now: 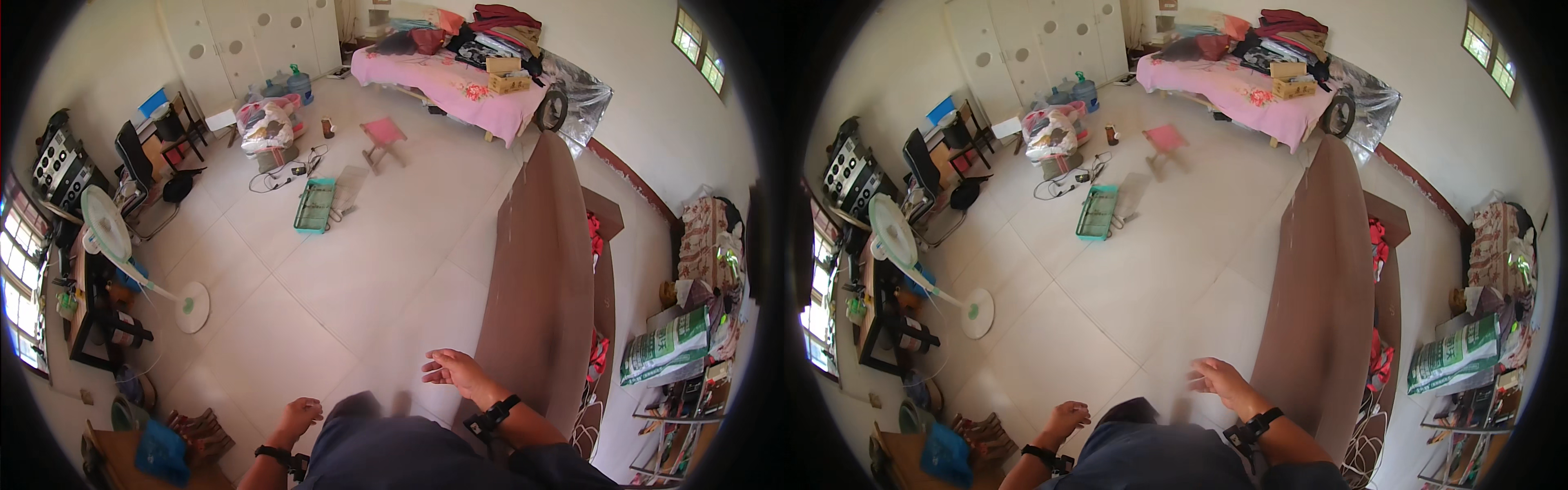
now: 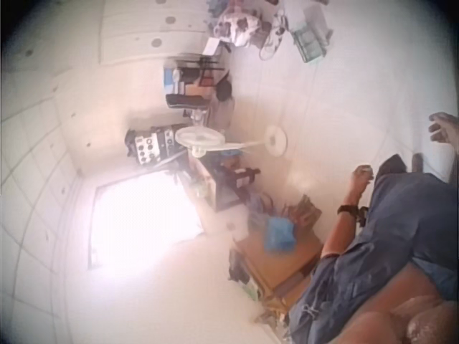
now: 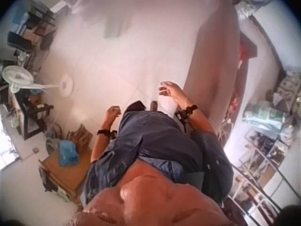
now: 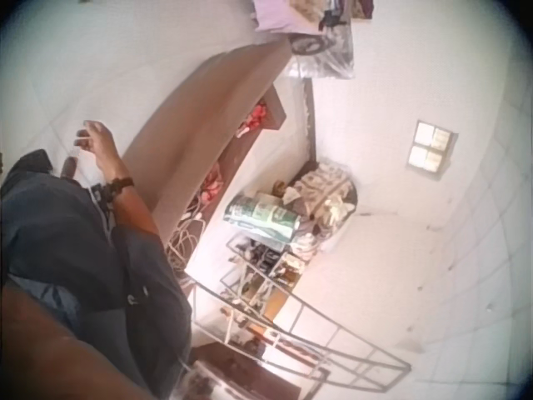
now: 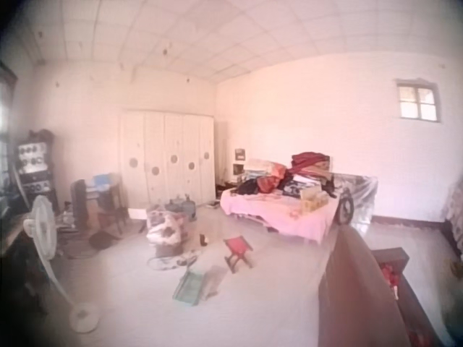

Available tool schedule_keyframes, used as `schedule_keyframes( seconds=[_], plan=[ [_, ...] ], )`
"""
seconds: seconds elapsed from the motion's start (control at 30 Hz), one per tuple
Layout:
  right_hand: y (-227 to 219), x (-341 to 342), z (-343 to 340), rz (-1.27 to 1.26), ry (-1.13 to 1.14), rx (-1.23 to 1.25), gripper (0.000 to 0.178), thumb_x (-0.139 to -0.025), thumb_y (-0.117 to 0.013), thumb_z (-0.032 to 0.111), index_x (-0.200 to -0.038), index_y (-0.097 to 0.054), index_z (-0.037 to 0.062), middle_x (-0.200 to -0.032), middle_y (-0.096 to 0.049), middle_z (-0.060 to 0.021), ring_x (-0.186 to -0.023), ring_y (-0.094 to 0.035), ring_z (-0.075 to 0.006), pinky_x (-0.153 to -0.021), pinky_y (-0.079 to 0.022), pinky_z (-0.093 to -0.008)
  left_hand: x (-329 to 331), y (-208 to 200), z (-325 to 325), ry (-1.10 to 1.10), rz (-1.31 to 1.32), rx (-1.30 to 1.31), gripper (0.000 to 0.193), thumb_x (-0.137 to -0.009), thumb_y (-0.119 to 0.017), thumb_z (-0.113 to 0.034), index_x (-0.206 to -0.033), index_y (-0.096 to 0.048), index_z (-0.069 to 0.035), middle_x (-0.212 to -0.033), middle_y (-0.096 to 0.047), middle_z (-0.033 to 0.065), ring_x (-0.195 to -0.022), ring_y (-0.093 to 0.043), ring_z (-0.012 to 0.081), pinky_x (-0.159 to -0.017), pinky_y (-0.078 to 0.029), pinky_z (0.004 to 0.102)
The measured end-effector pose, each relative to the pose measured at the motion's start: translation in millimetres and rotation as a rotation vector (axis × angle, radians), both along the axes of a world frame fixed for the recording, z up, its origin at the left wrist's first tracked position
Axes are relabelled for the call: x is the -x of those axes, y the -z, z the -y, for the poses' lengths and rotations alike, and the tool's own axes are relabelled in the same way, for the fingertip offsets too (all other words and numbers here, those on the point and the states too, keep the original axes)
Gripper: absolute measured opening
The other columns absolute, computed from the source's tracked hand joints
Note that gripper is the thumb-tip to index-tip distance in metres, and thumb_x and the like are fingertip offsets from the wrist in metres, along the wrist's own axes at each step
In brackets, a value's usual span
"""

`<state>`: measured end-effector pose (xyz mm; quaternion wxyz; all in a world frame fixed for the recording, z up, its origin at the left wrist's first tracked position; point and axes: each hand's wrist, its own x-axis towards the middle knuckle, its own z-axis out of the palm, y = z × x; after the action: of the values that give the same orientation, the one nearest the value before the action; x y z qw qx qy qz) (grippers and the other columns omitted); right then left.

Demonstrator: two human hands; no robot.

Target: The person disassembles an electric grill by removing the green tray and metal rack, handles the internal heating and wiring components, and then holds a brown filter-like object.

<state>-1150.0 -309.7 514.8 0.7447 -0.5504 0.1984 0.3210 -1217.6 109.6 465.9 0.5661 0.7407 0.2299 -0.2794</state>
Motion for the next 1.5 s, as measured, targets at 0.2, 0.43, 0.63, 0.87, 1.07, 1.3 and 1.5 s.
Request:
schedule_keyframes(
  seconds=[0.2,0.43,0.63,0.87,1.07,1.3,1.5],
  plan=[
    [14.3,-109.8,19.5,0.004,0.013,-0.012,0.043,-0.105,-0.052,0.034,-0.133,-0.052,0.0010,-0.114,-0.066,-0.0146,-0.101,-0.071,-0.0270,-0.091,-0.055,-0.0380,-128.3,23.9,12.5,0.053,-0.050,0.019,0.035,-0.093,-0.067,-0.023,-0.115,-0.067,0.004,-0.094,-0.073,0.0114,-0.085,-0.073,0.0194,-0.074,-0.058,0.0330],
    [-0.7,-244.2,57.0,-0.015,0.159,0.057,0.045,-0.106,-0.051,0.033,-0.135,-0.050,-0.0018,-0.117,-0.065,-0.0189,-0.102,-0.070,-0.0303,-0.092,-0.055,-0.0397,-328.5,33.8,50.7,0.264,-0.011,0.034,0.043,-0.093,-0.068,-0.029,-0.119,-0.066,0.006,-0.100,-0.074,0.0159,-0.088,-0.074,0.0205,-0.079,-0.057,0.0323],
    [-12.4,-355.0,85.8,-0.046,0.252,0.060,0.046,-0.106,-0.049,0.031,-0.136,-0.048,-0.0040,-0.117,-0.064,-0.0224,-0.102,-0.070,-0.0330,-0.091,-0.056,-0.0412,-490.2,12.5,87.4,0.330,0.069,0.065,0.044,-0.093,-0.068,-0.029,-0.119,-0.065,0.006,-0.099,-0.074,0.0152,-0.089,-0.073,0.0201,-0.081,-0.057,0.0327],
    [4.7,-512.4,125.4,-0.090,0.191,0.043,0.047,-0.106,-0.050,0.030,-0.138,-0.047,-0.0057,-0.118,-0.064,-0.0230,-0.101,-0.071,-0.0331,-0.090,-0.057,-0.0391,-622.3,13.9,124.5,0.270,0.018,0.039,0.043,-0.094,-0.067,-0.027,-0.122,-0.064,0.005,-0.104,-0.072,0.0140,-0.093,-0.072,0.0208,-0.082,-0.056,0.0329],
    [2.7,-676.8,170.3,-0.044,0.129,0.015,0.048,-0.105,-0.050,0.029,-0.136,-0.048,-0.0082,-0.117,-0.063,-0.0232,-0.100,-0.070,-0.0326,-0.090,-0.057,-0.0385,-717.4,13.2,155.1,0.109,-0.047,0.032,0.042,-0.093,-0.065,-0.024,-0.123,-0.063,0.005,-0.104,-0.071,0.0124,-0.095,-0.071,0.0216,-0.082,-0.057,0.0335],
    [-25.6,-873.5,190.3,0.063,-0.030,0.080,0.047,-0.105,-0.050,0.033,-0.135,-0.050,-0.0036,-0.115,-0.066,-0.0176,-0.101,-0.070,-0.0282,-0.089,-0.055,-0.0356,-824.7,22.7,177.2,-0.001,-0.049,0.038,0.039,-0.093,-0.066,-0.023,-0.119,-0.064,0.006,-0.100,-0.071,0.0106,-0.089,-0.072,0.0199,-0.078,-0.057,0.0328],
    [-6.0,-991.7,182.7,0.015,-0.057,0.043,0.048,-0.105,-0.051,0.033,-0.135,-0.050,-0.0043,-0.115,-0.065,-0.0202,-0.101,-0.070,-0.0298,-0.089,-0.056,-0.0364,-943.6,40.9,178.3,-0.072,-0.039,0.072,0.038,-0.094,-0.065,-0.025,-0.118,-0.065,0.004,-0.098,-0.072,0.0097,-0.089,-0.072,0.0186,-0.077,-0.057,0.0320]
  ],
)
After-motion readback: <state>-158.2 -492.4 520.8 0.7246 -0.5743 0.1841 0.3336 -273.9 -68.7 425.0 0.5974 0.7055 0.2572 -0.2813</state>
